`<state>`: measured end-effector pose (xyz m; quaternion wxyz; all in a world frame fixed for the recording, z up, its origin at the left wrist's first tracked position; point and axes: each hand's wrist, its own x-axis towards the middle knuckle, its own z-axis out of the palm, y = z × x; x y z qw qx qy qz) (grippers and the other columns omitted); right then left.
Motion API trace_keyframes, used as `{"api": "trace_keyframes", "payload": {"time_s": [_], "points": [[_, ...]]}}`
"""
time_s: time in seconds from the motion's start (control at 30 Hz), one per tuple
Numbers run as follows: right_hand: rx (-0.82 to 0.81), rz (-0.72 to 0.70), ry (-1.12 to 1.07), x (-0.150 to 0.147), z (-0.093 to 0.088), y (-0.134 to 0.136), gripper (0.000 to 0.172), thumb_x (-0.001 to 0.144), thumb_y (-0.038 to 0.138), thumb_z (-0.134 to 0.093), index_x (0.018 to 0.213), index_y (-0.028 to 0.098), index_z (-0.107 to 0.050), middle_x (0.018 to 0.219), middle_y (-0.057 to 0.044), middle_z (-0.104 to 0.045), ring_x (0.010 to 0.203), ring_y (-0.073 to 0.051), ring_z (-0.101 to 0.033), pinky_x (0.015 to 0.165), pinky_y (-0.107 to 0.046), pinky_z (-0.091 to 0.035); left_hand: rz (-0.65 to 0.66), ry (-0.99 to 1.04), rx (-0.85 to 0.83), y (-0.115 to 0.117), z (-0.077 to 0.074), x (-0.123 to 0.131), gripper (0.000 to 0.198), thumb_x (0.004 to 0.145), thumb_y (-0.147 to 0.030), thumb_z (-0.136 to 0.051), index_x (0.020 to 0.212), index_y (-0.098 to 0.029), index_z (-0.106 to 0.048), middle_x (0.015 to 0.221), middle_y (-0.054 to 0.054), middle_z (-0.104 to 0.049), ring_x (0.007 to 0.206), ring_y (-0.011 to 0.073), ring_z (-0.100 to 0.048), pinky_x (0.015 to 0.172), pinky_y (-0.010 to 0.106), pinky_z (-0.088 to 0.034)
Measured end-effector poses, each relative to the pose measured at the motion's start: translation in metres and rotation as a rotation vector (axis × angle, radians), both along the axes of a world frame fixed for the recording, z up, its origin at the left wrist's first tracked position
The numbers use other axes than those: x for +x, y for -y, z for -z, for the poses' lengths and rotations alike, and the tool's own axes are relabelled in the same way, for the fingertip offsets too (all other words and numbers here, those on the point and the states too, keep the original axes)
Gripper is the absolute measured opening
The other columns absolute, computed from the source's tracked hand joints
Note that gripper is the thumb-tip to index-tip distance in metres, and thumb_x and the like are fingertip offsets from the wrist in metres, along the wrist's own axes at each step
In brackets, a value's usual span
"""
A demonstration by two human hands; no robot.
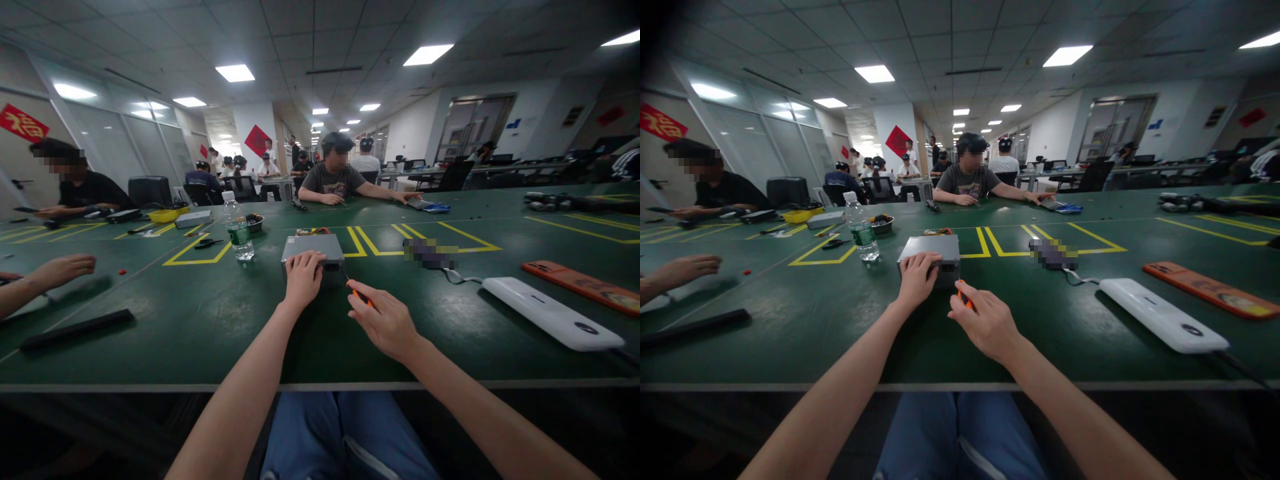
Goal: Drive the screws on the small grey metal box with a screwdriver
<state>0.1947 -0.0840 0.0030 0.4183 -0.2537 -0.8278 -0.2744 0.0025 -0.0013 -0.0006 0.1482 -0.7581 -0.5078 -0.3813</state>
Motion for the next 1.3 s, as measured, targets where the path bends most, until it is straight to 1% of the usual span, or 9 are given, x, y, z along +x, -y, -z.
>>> {"api": "trace_keyframes", "payload": {"time_s": [0.13,0.33,0.5,0.63,0.7,0.87,0.93,1.13,1.3], "points": [[-0.074,-0.051,-0.015,-0.0001,0.0021,0.0000,0.024,0.091,0.020,-0.041,0.113,0.013,-0.048,0.119,-0.020,-0.056,0.096,-0.021,-0.061,0.075,-0.033,-0.051,0.001,0.008,0.001,0.0005,-0.0004,0.0003,0.026,0.085,-0.018,-0.048,0.108,-0.028,-0.054,0.120,0.000,-0.059,0.114,0.0187,-0.048,0.096,0.038,-0.027],[0.026,-0.041,-0.042,0.0007,0.0021,-0.0012,0.029,0.087,0.022,-0.056,0.114,0.015,-0.049,0.113,-0.015,-0.062,0.084,-0.018,-0.064,0.071,-0.030,-0.051,0.001,0.011,0.001,0.0000,0.0000,0.0007,0.026,0.085,-0.017,-0.048,0.108,-0.028,-0.054,0.120,0.000,-0.059,0.114,0.0187,-0.048,0.097,0.039,-0.027],[-0.008,-0.061,-0.030,0.0030,0.0038,-0.0032,0.025,0.089,0.021,-0.052,0.114,0.018,-0.052,0.108,-0.014,-0.061,0.091,-0.019,-0.063,0.073,-0.029,-0.051,0.002,0.014,-0.001,0.0003,-0.0001,0.0009,0.026,0.086,-0.017,-0.047,0.108,-0.028,-0.054,0.120,0.001,-0.059,0.115,0.0187,-0.048,0.096,0.039,-0.027],[-0.115,-0.093,-0.020,0.0047,0.0032,-0.0008,0.032,0.091,0.019,-0.043,0.121,0.014,-0.049,0.118,-0.019,-0.053,0.103,-0.022,-0.058,0.080,-0.034,-0.051,0.001,0.011,-0.005,0.0012,-0.0007,0.0012,0.026,0.086,-0.018,-0.046,0.109,-0.028,-0.054,0.120,0.001,-0.059,0.114,0.0184,-0.048,0.097,0.038,-0.027],[-0.113,-0.114,-0.013,0.0045,0.0020,0.0009,0.035,0.090,0.017,-0.040,0.125,0.013,-0.046,0.123,-0.019,-0.052,0.107,-0.023,-0.057,0.081,-0.034,-0.051,0.001,0.010,-0.005,0.0014,-0.0009,0.0015,0.026,0.086,-0.018,-0.046,0.109,-0.028,-0.054,0.120,0.001,-0.059,0.114,0.0187,-0.048,0.097,0.038,-0.027],[0.021,-0.086,-0.019,0.0020,-0.0007,0.0020,0.031,0.087,0.022,-0.055,0.117,0.016,-0.052,0.110,-0.014,-0.063,0.085,-0.018,-0.064,0.069,-0.030,-0.050,-0.005,0.007,-0.014,0.0016,-0.0016,0.0023,0.028,0.085,-0.017,-0.046,0.109,-0.028,-0.055,0.120,0.001,-0.059,0.116,0.0188,-0.047,0.097,0.038,-0.028],[0.031,-0.094,-0.042,0.0013,-0.0007,0.0008,0.029,0.086,0.022,-0.057,0.113,0.015,-0.053,0.104,-0.014,-0.065,0.084,-0.019,-0.064,0.068,-0.029,-0.051,-0.004,0.005,-0.019,0.0020,-0.0019,0.0023,0.027,0.086,-0.018,-0.046,0.110,-0.028,-0.055,0.120,0.001,-0.058,0.116,0.0188,-0.047,0.097,0.038,-0.028],[-0.015,-0.109,-0.057,0.0039,0.0011,-0.0008,0.027,0.086,0.015,-0.054,0.113,0.020,-0.054,0.110,-0.013,-0.060,0.091,-0.019,-0.062,0.074,-0.031,-0.052,-0.006,0.004,-0.018,0.0022,-0.0015,0.0014,0.027,0.087,-0.018,-0.045,0.110,-0.028,-0.055,0.121,0.001,-0.058,0.116,0.0189,-0.047,0.097,0.039,-0.027],[-0.144,-0.166,-0.125,0.0067,0.0002,0.0020,0.035,0.089,0.013,-0.042,0.124,0.016,-0.048,0.121,-0.017,-0.052,0.106,-0.021,-0.057,0.081,-0.034,-0.052,0.000,0.000,-0.017,0.0011,-0.0009,0.0010,0.027,0.086,-0.018,-0.046,0.110,-0.028,-0.054,0.121,0.001,-0.059,0.116,0.0188,-0.047,0.097,0.039,-0.027]]}}
